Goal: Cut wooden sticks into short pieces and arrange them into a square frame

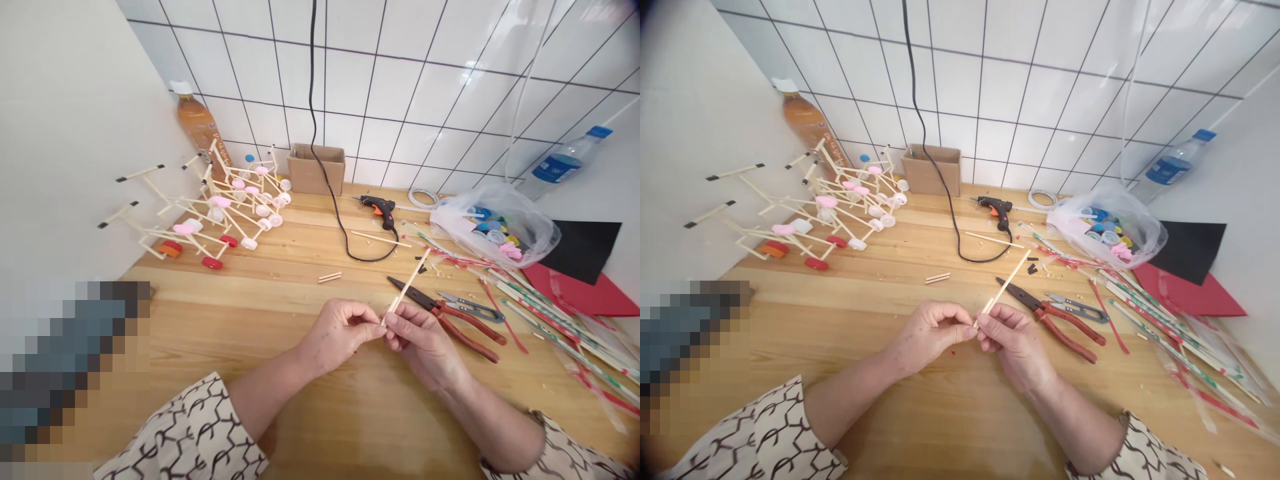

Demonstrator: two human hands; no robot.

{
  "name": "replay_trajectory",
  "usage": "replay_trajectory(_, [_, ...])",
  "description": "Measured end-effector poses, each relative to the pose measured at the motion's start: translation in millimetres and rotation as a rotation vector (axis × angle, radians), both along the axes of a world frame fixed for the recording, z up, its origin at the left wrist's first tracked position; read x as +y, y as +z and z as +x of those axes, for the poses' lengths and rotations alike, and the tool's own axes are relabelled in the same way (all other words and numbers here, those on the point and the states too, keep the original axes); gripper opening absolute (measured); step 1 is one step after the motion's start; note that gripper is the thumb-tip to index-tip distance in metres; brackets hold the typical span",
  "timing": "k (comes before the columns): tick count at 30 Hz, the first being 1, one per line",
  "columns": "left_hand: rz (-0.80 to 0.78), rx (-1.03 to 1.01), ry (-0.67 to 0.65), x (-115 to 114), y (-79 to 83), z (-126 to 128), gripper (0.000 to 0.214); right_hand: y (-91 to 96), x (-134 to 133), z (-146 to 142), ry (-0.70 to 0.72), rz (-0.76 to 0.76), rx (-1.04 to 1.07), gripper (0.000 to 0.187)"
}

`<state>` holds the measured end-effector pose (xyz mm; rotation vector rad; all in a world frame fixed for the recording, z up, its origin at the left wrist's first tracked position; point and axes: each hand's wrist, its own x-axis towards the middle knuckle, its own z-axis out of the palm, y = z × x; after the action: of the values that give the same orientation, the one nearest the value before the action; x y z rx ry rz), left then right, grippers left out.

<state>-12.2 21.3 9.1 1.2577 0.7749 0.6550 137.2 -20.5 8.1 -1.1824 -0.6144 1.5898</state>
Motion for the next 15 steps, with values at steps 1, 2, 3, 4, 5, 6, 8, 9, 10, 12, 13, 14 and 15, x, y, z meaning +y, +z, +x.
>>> replay_trajectory(1, [0.007,0.021,-0.004,0.1,-0.5,-0.6,0.013,-0.4,-0.4,-0.4,0.001,0.007,-0.003,0.017])
replay_trajectory(2, [0.013,0.037,-0.009,0.4,-1.0,-1.3,0.013,-0.6,-0.5,-0.7,0.002,0.011,-0.005,0.017])
replay_trajectory(3, [0.014,0.049,-0.016,0.9,-1.4,-2.1,0.014,-0.6,-0.4,-0.9,0.005,0.013,-0.008,0.016])
replay_trajectory(4, [0.009,0.057,-0.025,1.7,-1.6,-2.8,0.015,-0.3,-0.1,-0.8,0.009,0.012,-0.013,0.016])
replay_trajectory(5, [-0.008,0.061,-0.043,2.7,-1.8,-3.5,0.015,0.1,0.4,-0.4,0.011,0.009,-0.020,0.017])
replay_trajectory(6, [-0.034,0.061,-0.069,3.9,-1.8,-4.1,0.016,0.5,0.9,0.1,0.013,0.005,-0.024,0.017])
replay_trajectory(8, [-0.099,0.039,-0.122,6.3,-1.7,-5.0,0.020,1.3,2.1,1.8,0.012,-0.006,-0.018,0.018])
replay_trajectory(9, [-0.132,0.016,-0.137,7.5,-1.6,-5.1,0.022,1.5,2.6,2.8,0.008,-0.009,-0.008,0.019])
replay_trajectory(10, [-0.160,-0.014,-0.137,8.5,-1.7,-5.1,0.024,1.5,2.9,3.7,0.005,-0.011,0.004,0.019])
replay_trajectory(12, [-0.205,-0.075,-0.098,10.0,-2.1,-4.8,0.027,0.9,3.2,5.3,0.001,-0.009,0.021,0.018])
replay_trajectory(13, [-0.221,-0.093,-0.076,10.6,-2.5,-4.5,0.027,0.5,3.3,5.7,-0.002,-0.008,0.023,0.017])
replay_trajectory(14, [-0.231,-0.100,-0.057,10.9,-2.9,-4.3,0.027,0.1,3.3,6.0,-0.004,-0.007,0.021,0.017])
replay_trajectory(15, [-0.239,-0.101,-0.043,11.2,-3.3,-4.1,0.027,-0.1,3.3,6.1,-0.008,-0.009,0.019,0.016])
